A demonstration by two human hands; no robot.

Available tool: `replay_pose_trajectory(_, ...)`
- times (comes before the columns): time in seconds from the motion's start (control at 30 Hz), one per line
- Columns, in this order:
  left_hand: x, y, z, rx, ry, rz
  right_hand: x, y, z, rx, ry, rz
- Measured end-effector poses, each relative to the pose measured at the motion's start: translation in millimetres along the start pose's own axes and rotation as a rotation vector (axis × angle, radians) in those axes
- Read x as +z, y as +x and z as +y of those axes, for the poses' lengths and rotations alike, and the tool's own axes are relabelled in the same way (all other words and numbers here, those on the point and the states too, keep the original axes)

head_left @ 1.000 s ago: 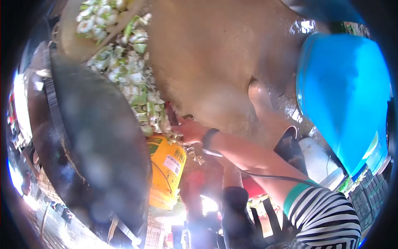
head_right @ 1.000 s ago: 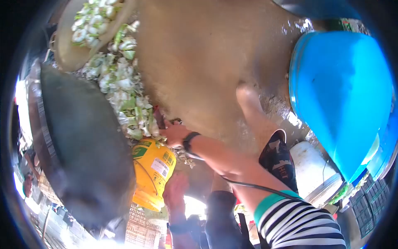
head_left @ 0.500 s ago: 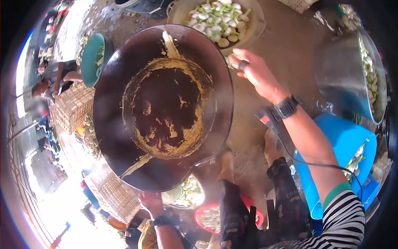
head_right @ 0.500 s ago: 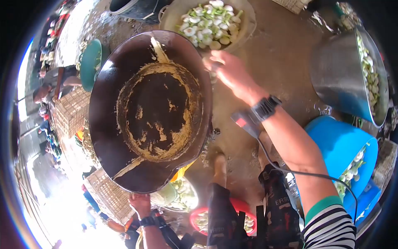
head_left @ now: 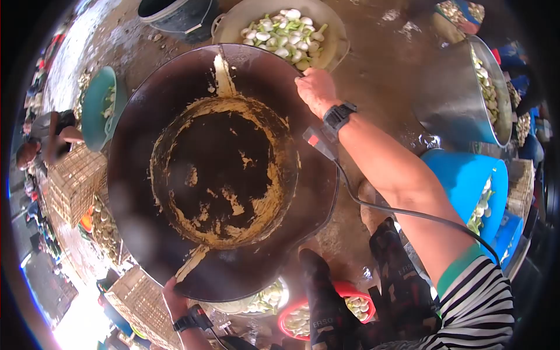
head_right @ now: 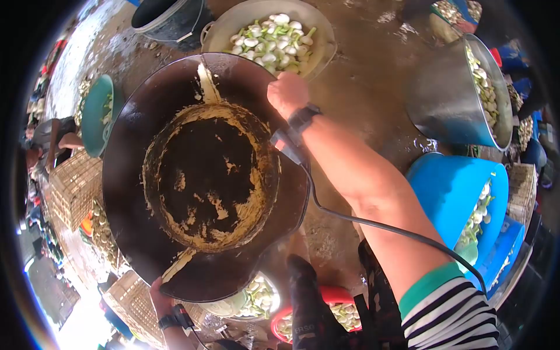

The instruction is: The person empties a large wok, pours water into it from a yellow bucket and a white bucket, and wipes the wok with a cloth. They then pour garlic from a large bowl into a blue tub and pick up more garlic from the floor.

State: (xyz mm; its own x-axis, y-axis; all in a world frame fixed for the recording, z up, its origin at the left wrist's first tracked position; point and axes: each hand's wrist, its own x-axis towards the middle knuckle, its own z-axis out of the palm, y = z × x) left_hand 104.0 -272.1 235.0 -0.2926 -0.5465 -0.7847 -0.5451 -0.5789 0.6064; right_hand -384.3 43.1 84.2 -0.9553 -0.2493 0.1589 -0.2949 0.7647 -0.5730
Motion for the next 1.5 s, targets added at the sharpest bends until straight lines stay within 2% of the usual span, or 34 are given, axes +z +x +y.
replay_pose_trajectory(0.07, -6, -2, -9, 0.053, -0.017, 0.05, 1, -4, 3, 0.154, 0.189, -0.01)
replay_pose_trajectory(0.13, -11, -1, -18, 0.118, -0.075, 0.097, -31, -12, -17, 0.121, 0.084, -0.087)
replay_pose_trajectory(0.17, -13, 0, -22, 0.154, -0.131, 0.128, -31, -16, -14, 0.204, 0.15, -0.061)
replay_pose_trajectory(0.27, -24, -20, -21, 0.284, 0.073, 0.137, -36, -52, 14, 0.425, 0.384, -0.019)
replay_pose_trajectory(0.37, -11, -56, -47, 0.641, 0.637, 0.034, -122, -107, 60, 0.508, 0.536, -0.04)
replay_pose_trajectory(0.4, -7, -67, -55, 0.76, 0.82, 0.001, -145, -123, 66, 0.6, 0.59, 0.071)
replay_pose_trajectory(0.43, -4, -84, -64, 0.873, 1.009, -0.021, -172, -141, 82, 0.566, 0.569, 0.084)
replay_pose_trajectory(0.47, 1, -106, -71, 0.979, 1.213, -0.029, -187, -157, 117, 0.571, 0.275, 0.125)
replay_pose_trajectory(0.5, 16, -120, -82, 0.919, 1.208, -0.017, -214, -167, 136, 0.595, 0.231, 0.059)
replay_pose_trajectory(0.53, 42, -126, -91, 0.718, 1.043, -0.005, -242, -173, 148, 0.667, 0.249, 0.051)
replay_pose_trajectory(0.57, 72, -128, -101, 0.472, 0.748, 0.025, -265, -181, 147, 0.574, 0.412, 0.14)
replay_pose_trajectory(0.6, 104, -128, -104, 0.219, 0.371, 0.085, -288, -190, 182, 0.603, 0.3, 0.081)
replay_pose_trajectory(0.67, 170, -119, -97, -0.084, -0.092, 0.189, -333, -193, 219, 0.704, 0.124, 0.013)
replay_pose_trajectory(0.7, 206, -119, -88, -0.091, -0.238, -0.012, -345, -199, 249, 0.76, 0.128, 0.134)
replay_pose_trajectory(0.73, 214, -109, -107, -0.114, -0.151, 0.019, -367, -202, 287, 0.764, 0.071, 0.0)
replay_pose_trajectory(0.77, 222, -98, -127, -0.14, -0.065, 0.048, -379, -208, 323, 0.8, 0.132, 0.009)
replay_pose_trajectory(0.8, 230, -88, -146, -0.169, 0.02, 0.075, -375, -203, 319, 0.823, -0.001, 0.078)
replay_pose_trajectory(0.83, 241, -84, -153, 0.269, 0.52, -0.211, -371, -198, 309, 0.845, -0.139, 0.151)
replay_pose_trajectory(0.87, 251, -79, -161, 0.828, 0.908, -0.28, -367, -198, 326, 0.844, -0.157, 0.12)
replay_pose_trajectory(1.0, 304, -38, -185, 0.243, 0.223, -0.351, -355, -212, 430, 0.796, -0.16, 0.049)
replay_pose_trajectory(1.03, 311, -29, -194, 0.011, 0.039, -0.348, -353, -220, 452, 0.787, -0.144, 0.034)
replay_pose_trajectory(1.07, 318, -20, -202, -0.214, -0.151, -0.296, -349, -220, 459, 0.75, -0.406, 0.012)
replay_pose_trajectory(1.17, 328, -19, -222, -0.163, -0.183, -0.223, -318, -232, 442, 0.825, -0.218, 0.143)
replay_pose_trajectory(1.27, 329, -13, -256, -0.143, -0.183, -0.205, -290, -254, 437, 0.85, -0.268, 0.063)
replay_pose_trajectory(1.37, 326, -1, -280, -0.121, -0.132, -0.144, -263, -265, 445, 1.045, -0.091, -0.017)
replay_pose_trajectory(1.47, 331, 9, -289, -0.154, -0.127, -0.136, -248, -274, 444, 0.823, -0.068, -0.011)
replay_pose_trajectory(1.5, 333, 15, -289, -0.164, -0.142, -0.137, -242, -269, 440, 0.901, 0.0, -0.012)
